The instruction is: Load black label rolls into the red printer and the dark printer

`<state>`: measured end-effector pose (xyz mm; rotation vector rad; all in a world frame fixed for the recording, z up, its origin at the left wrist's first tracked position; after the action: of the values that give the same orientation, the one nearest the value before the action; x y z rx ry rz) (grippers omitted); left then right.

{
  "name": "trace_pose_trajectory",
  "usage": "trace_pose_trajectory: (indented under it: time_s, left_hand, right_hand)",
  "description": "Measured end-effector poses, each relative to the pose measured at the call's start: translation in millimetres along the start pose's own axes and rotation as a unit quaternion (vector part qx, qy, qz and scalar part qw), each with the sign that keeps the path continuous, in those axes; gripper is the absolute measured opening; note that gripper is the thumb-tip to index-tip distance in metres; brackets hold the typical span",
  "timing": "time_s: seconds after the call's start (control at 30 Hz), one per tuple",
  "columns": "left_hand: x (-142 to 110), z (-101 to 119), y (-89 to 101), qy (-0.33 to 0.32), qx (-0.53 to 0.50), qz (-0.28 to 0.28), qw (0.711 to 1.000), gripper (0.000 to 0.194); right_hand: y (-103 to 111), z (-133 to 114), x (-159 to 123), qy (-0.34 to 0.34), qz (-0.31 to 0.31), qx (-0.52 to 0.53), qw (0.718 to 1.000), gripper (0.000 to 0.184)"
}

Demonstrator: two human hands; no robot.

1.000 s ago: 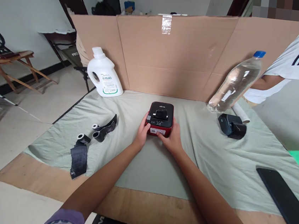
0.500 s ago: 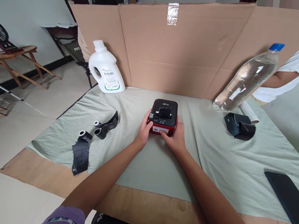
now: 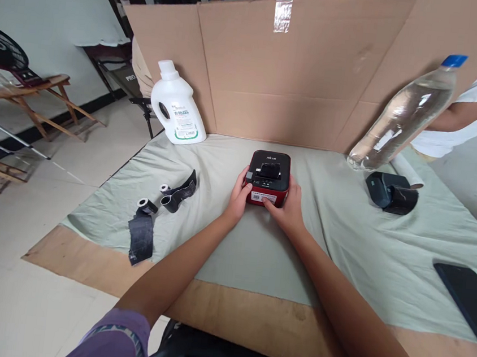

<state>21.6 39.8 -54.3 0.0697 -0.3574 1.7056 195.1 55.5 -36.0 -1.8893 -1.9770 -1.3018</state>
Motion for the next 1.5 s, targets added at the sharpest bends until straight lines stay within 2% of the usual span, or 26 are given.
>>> trace_pose_trajectory:
  time_s: [0.5, 0.67, 0.9, 1.2, 1.5]
  left_hand:
    - [0.7, 0.9, -0.3, -0.013, -0.007, -0.007, 1.0, 0.06]
    - [1.2, -0.5, 0.5, 0.002, 0.003, 0.0, 1.0, 0.06]
    - [2.1, -0.1, 0.9, -0.014, 0.002, -0.002, 1.0, 0.059]
    - [1.9, 5.2, 0.2, -0.002, 0.007, 0.005, 1.0, 0.062]
    - [-0.2, 8.9, 0.0, -0.01, 0.015, 0.002, 1.0, 0.06]
  right_hand:
    - [-1.0, 1.7, 1.6, -0.001, 0.001, 0.006, 1.0, 0.099]
    - [0.0, -0.9, 2.5, 0.004, 0.004, 0.008, 1.0, 0.097]
    - [-1.4, 1.5, 1.3, -0.002, 0.002, 0.009, 1.0, 0.102]
    - [-4.0, -0.2, -0.2, 0.025, -0.005, -0.025, 0.999, 0.108]
    - [-3.5, -0.5, 0.8, 0.014, -0.008, -0.015, 1.0, 0.106]
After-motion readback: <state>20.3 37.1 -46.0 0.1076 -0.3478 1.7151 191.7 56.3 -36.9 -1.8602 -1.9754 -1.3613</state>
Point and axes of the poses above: each hand's wrist, its own x-axis towards the middle knuckle, its own y-axis out of the back of the hand, z = x × y, the point moved 7 cm from there along x, towards the middle knuckle, and after that the axes turned 6 degrees about y, right-handed, at the moved point
